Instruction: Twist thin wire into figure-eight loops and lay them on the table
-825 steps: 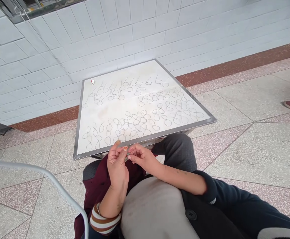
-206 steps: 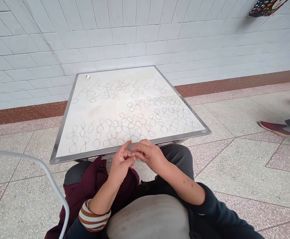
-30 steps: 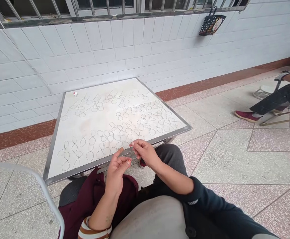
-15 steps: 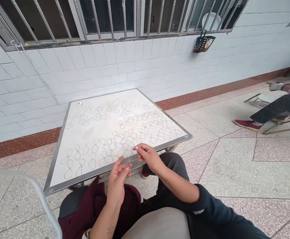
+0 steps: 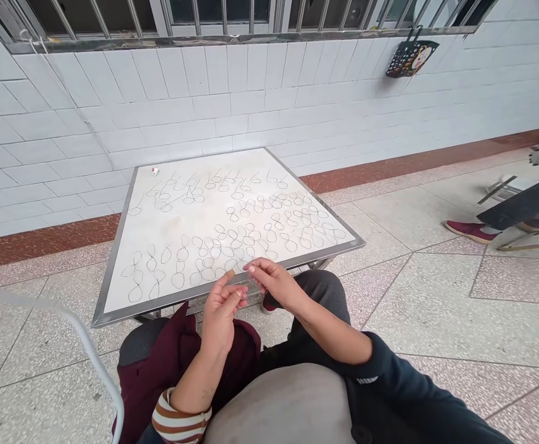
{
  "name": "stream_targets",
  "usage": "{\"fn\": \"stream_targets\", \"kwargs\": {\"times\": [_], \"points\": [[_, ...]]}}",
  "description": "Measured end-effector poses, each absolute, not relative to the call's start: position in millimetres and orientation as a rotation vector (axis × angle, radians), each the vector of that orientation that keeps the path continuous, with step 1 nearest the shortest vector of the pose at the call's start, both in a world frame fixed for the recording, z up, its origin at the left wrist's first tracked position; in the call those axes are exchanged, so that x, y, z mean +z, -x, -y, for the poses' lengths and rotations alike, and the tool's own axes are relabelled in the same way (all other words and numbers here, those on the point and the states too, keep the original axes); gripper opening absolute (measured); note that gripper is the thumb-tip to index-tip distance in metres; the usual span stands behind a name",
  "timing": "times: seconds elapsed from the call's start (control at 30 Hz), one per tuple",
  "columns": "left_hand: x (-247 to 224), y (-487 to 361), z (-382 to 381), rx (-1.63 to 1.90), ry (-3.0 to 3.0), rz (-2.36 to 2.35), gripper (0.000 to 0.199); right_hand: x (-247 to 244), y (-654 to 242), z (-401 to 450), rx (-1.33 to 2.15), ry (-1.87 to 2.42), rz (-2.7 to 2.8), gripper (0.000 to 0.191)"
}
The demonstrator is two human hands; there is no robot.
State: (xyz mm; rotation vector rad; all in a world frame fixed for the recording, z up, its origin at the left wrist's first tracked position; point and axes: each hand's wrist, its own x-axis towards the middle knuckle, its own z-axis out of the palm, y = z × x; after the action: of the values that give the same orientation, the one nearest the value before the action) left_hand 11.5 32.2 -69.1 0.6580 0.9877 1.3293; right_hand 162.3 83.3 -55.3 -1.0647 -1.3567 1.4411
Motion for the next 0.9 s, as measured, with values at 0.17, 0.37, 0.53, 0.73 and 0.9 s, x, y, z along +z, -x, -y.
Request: {"fn": "stream_targets", "kwargs": {"times": [0.17,0.37,0.53,0.73,0.9], "points": [[-70.2,-10.9,-32.6,1.360,-0.644,-0.952,0.049,-59.8,-164.0,-84.7,1.578,0.960,1.369,0.033],[-67.7,-11.6,-32.4,1.351,-0.648,-0.960,0.047,-62.6,-163.2,-85.8,1.665,0.951,1.249,0.033],[-69.2,-11.5,-32.8,1.347,-0.652,-0.958,0.047,-61.0,-164.8,-85.1,1.629,1.005,1.325,0.028],[-69.7,-12.6,-33.2,1.326,-0.637,-0.945,0.049,-58.0,-167.1,-85.6,1.701,0.972,1.388,0.030],[-67.9,-14.0,-33.4,1.292,-0.537,-0.876,0.046,-55.3,-168.5,-86.0,1.708,0.927,1.409,0.025]]}}
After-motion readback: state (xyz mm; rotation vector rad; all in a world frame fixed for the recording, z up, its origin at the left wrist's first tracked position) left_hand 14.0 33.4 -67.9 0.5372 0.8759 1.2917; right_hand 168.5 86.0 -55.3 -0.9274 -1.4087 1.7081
